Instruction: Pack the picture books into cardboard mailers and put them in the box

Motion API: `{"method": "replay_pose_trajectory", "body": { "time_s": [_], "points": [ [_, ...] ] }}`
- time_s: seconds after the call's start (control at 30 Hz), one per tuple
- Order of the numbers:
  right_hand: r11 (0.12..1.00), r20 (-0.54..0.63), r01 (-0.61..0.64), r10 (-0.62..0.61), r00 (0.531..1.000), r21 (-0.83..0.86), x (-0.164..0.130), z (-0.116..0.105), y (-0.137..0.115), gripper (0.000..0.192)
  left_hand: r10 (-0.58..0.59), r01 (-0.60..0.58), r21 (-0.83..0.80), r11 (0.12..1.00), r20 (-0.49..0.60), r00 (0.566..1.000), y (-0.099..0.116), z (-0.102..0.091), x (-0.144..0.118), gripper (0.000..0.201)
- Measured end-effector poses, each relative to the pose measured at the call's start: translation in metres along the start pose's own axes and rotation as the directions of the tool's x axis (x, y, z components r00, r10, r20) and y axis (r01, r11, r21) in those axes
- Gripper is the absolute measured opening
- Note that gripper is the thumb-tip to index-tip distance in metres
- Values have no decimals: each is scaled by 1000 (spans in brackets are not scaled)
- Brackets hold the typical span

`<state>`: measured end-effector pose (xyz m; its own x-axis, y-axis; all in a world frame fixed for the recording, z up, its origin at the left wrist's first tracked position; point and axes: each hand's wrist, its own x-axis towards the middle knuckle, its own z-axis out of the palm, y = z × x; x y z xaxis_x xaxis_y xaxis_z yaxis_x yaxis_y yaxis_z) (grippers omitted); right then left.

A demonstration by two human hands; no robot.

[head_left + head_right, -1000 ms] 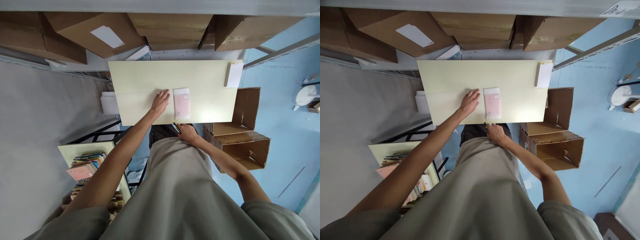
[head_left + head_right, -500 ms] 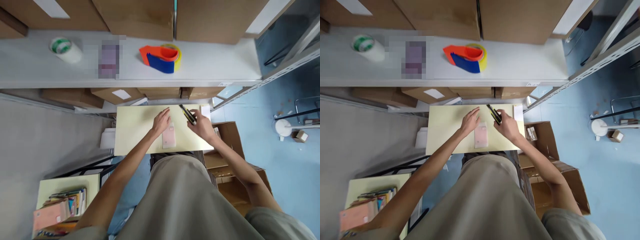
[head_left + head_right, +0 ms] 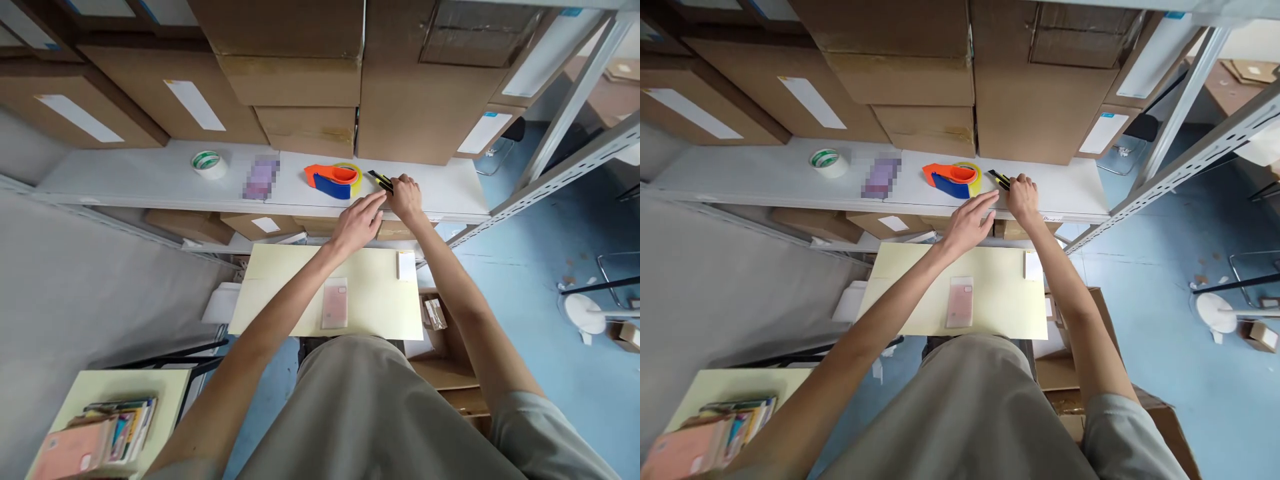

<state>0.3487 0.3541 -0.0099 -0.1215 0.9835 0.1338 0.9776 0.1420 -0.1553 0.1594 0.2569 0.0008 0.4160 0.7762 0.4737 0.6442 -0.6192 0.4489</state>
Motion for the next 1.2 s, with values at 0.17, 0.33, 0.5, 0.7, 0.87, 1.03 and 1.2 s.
{"method": "replay_pose_trajectory", "body": {
  "time_s": [0.17, 0.33, 0.5, 0.7, 0.87, 1.03, 1.2],
  "points": [
    [999, -92, 50, -49, 995, 18, -11, 17, 7, 47, -165, 167, -20, 986, 99, 981, -30, 17, -74, 46],
    [957, -63, 107, -93, 994, 270, -112, 87, -10, 50, -575, 583, 77, 809, 317, 755, -82, 52, -215, 44],
    [730, 716, -495, 12, 698, 471, -249, 179, -57, 41, -751, 785, 184, 592, 478, 454, -84, 89, -329, 47],
    [589, 837, -727, 148, 527, 353, -291, 248, -85, 30, -752, 820, 104, 563, 476, 456, -67, 129, -353, 56],
    [456, 837, -795, 173, 519, 399, -288, 263, -93, 19, -771, 889, -22, 458, 488, 409, -60, 146, -348, 59],
    [334, 820, -791, 86, 566, 512, -286, 255, -100, 24, -779, 933, -114, 340, 522, 348, -56, 137, -342, 46],
    [214, 701, -672, -104, 706, 709, -258, 225, -107, 41, -893, 948, -279, 151, 373, 252, -73, 94, -327, 64]
  ]
}}
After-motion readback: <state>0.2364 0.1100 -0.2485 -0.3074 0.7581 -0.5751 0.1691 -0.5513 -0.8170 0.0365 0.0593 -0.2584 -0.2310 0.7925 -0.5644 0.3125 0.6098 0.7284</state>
